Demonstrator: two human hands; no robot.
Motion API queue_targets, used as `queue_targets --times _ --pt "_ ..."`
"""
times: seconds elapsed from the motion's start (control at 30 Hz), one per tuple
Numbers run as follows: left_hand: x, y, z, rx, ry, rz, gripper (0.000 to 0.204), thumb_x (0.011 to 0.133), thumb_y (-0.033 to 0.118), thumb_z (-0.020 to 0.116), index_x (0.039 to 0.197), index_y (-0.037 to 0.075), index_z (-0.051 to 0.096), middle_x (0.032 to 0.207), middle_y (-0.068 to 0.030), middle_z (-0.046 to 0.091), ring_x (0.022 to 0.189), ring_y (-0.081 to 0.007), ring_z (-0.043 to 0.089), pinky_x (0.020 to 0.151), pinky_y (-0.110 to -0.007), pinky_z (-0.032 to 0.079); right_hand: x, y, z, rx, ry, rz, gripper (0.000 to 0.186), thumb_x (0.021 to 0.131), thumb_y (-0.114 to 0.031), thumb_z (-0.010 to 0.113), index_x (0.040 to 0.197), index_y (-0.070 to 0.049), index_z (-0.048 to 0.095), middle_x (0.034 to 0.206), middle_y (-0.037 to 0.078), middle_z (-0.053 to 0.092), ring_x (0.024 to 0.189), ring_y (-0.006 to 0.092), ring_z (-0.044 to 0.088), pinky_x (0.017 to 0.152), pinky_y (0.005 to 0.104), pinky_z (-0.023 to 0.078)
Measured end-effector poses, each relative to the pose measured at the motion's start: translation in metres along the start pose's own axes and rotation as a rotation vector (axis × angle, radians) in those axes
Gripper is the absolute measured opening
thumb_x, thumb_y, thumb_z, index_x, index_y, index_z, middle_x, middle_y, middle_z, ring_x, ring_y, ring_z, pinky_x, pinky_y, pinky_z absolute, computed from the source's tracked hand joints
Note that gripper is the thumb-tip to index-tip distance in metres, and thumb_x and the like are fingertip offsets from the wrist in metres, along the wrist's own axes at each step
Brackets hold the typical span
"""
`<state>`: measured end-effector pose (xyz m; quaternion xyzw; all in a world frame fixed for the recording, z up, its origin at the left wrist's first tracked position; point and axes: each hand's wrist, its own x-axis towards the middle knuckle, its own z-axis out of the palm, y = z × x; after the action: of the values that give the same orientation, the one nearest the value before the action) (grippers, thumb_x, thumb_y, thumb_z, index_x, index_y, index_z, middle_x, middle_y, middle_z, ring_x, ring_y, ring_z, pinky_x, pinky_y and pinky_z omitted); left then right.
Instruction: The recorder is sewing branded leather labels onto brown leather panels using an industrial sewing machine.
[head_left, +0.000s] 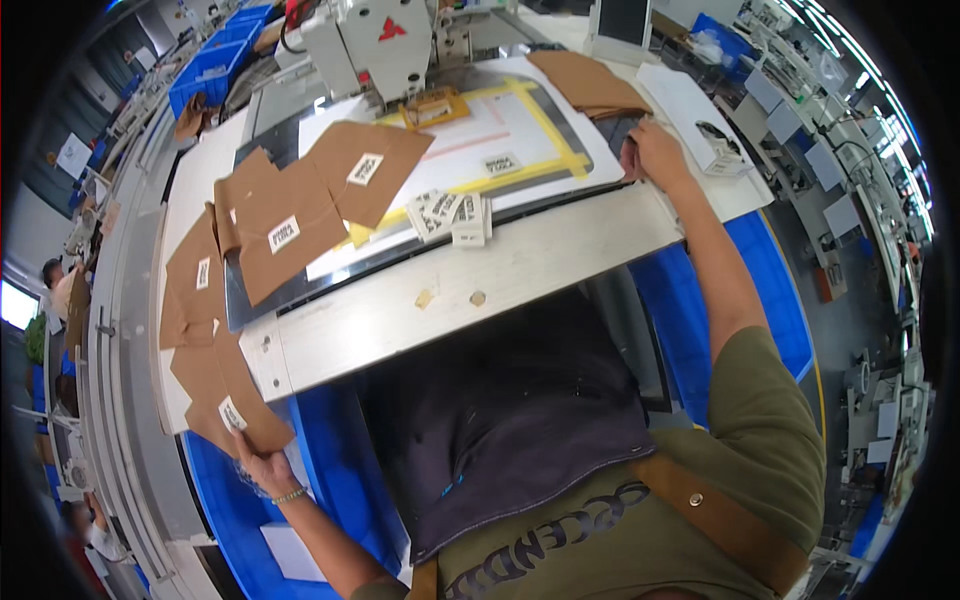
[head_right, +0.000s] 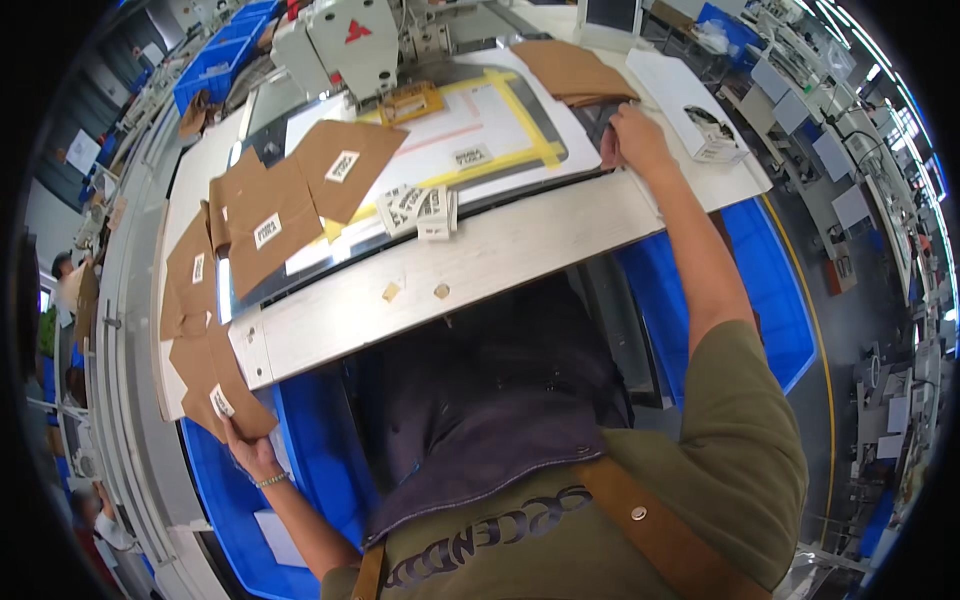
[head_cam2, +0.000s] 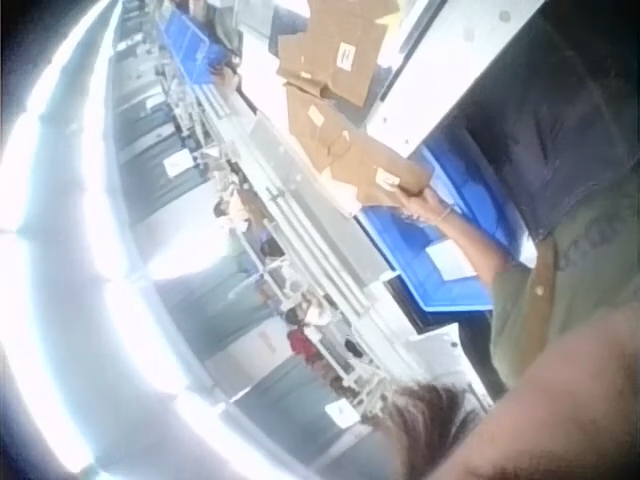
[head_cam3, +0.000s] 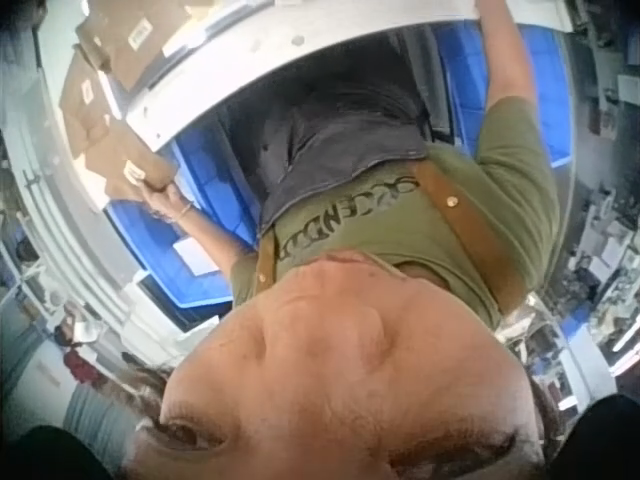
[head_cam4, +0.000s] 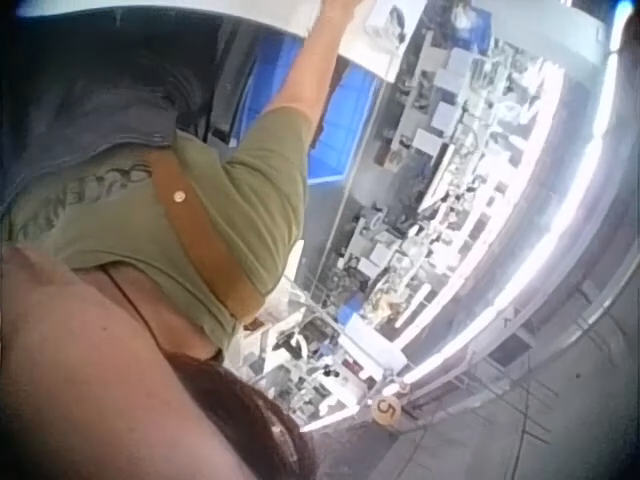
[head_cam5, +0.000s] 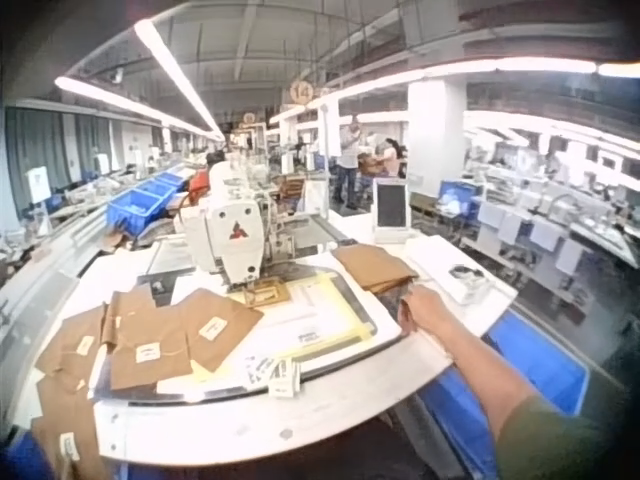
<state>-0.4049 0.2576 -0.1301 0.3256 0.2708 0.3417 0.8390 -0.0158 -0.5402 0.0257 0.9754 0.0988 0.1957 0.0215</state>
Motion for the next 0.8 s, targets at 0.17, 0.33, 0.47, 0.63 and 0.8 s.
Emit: queue_targets --times 0.17,0.33,0.47,0.63,0.8 --pt "-0.003 -0.007 -0.004 -0.016 -0.064 -0.097 0.061 0.1 0.031 0.081 0.15 0.005 0.06 0.144 -0.0138 0.068 0.13 -0.0295 0.065 0.11 -0.052 0.053 -0.014 0.001 0.028 0.008 0.097 -0.067 0.015 0.094 -0.011 0.064 0.099 -0.004 0.076 0.109 0.017 0.068 0.106 0.0377 0.07 0.09 0.0484 0.059" --pt "0.007 -0.005 -0.014 -0.031 -0.029 -0.076 0.058 0.098 0.03 0.082 0.146 0.003 0.063 0.141 -0.0134 0.07 0.127 -0.0294 0.067 0.108 -0.048 0.056 -0.015 0.002 -0.016 0.283 -0.109 0.116 0.016 0.096 -0.009 0.064 0.1 -0.004 0.078 0.11 0.016 0.071 0.108 0.0348 0.071 0.09 0.0476 0.059" --pt "0.006 -0.016 0.005 -0.006 -0.052 -0.079 0.056 0.099 0.029 0.081 0.145 0.003 0.064 0.139 -0.013 0.07 0.125 -0.0295 0.068 0.107 -0.047 0.056 -0.023 0.033 -0.027 0.071 -0.088 0.054 0.015 0.094 -0.013 0.069 0.1 -0.002 0.078 0.11 0.016 0.071 0.108 0.0344 0.071 0.089 0.0463 0.059" --pt "0.007 -0.015 -0.007 -0.005 -0.041 -0.079 0.055 0.102 0.031 0.078 0.146 0.002 0.062 0.139 -0.0133 0.07 0.124 -0.0304 0.069 0.105 -0.049 0.057 -0.037 -0.001 -0.025 0.295 0.282 -0.105 0.021 0.102 -0.02 0.069 0.103 0.0 0.073 0.107 0.014 0.074 0.093 0.0302 0.075 0.08 0.0407 0.061" --pt "0.004 -0.007 -0.002 0.156 0.017 0.087 0.054 0.108 0.032 0.068 0.146 -0.006 0.058 0.139 -0.021 0.068 0.121 -0.0326 0.07 0.102 -0.051 0.06 -0.061 -0.087 -0.089 1.519 0.175 0.173 0.031 0.117 -0.034 0.052 0.119 -0.006 0.065 0.094 0.002 0.07 0.071 0.0086 0.065 0.059 0.0263 0.053"
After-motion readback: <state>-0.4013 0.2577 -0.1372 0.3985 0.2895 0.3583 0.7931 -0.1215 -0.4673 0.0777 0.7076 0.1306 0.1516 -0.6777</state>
